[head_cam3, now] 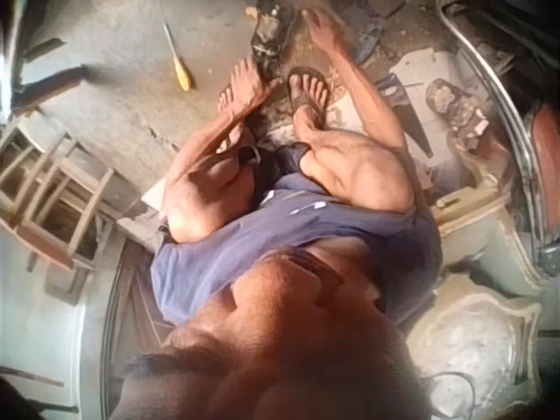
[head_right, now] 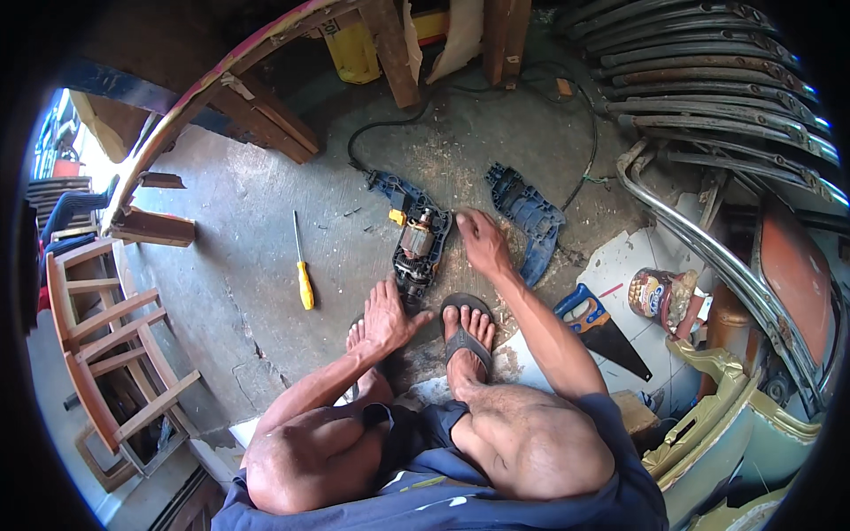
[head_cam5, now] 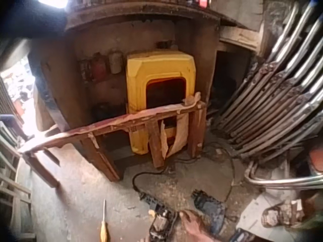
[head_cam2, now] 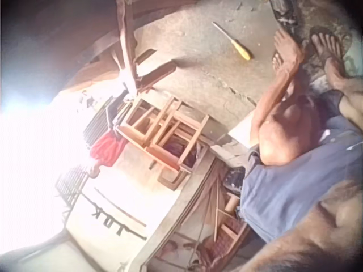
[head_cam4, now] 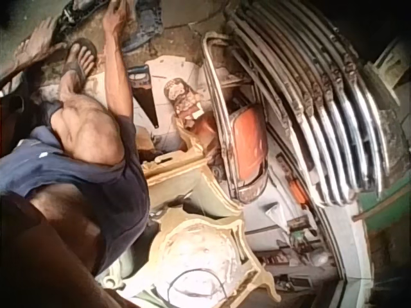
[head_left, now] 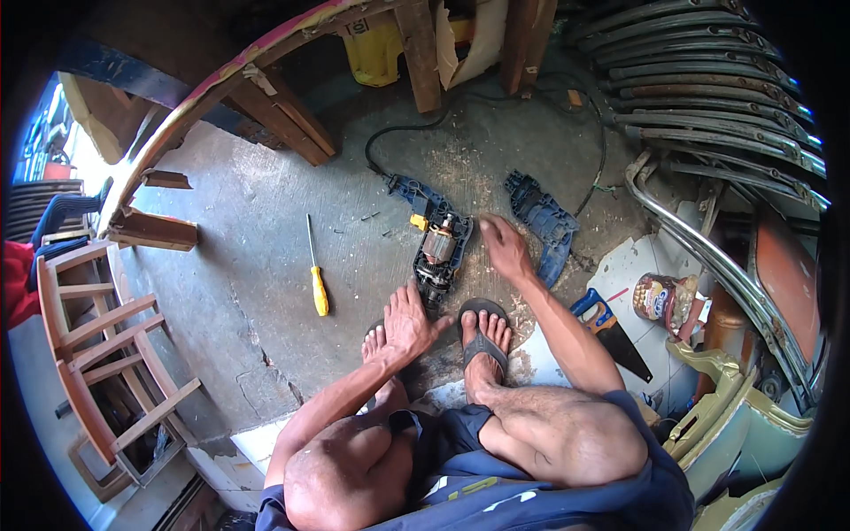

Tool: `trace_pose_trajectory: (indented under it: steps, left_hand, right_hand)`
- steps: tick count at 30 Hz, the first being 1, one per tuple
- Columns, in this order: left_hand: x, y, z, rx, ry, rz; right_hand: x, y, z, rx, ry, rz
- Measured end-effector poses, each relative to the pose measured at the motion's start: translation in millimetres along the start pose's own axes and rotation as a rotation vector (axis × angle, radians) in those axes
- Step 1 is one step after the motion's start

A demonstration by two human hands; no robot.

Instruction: The person disassembles an electric power drill by removing the outer casing with a screwdriver, handles the internal motor and wiring components, and kemudian reassembles the casing parts.

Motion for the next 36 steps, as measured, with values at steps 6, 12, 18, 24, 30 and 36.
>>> trace_pose_trajectory:
  steps: [6, 12, 18, 24, 30, 36]
  left_hand:
    - [1.9, 2.8, -3.8, 0.112, 0.151, -0.096]
    - [31.2, 14.3, -28.7, -0.019, 0.143, -0.010]
    - [57.5, 36.1, -51.1, 0.053, 0.193, 0.039]
    - [78.2, 41.8, -76.8, 0.004, 0.267, 0.096]
    - [80.1, 17.7, -78.9, -0.226, 0.213, 0.047]
    - [81.0, -18.6, -86.7, -0.357, -0.008, -0.017]
  right_hand:
    - [-19.4, 23.5, 21.3, 0.185, 0.046, 0.205]
    - [-26.6, -13.3, 19.5, 0.183, 0.203, 0.337]
    - [-24.6, -64.6, 20.8, 0.149, 0.300, 0.429]
    - [5.3, -83.6, 13.2, 0.355, 0.013, 0.263]
    - [33.4, -44.8, -19.4, 0.296, -0.149, -0.016]
    - [57.7, 8.8, -17.7, 0.522, -0.389, -0.620]
Point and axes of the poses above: each hand's wrist, its own y-axis towards the middle knuckle, its own z-axis out of the palm, x = y × z, the point moved 2 cm from there along y, towards the middle knuckle, and after that the axes turned 9 degrees about -z, right-handed, at the moved point
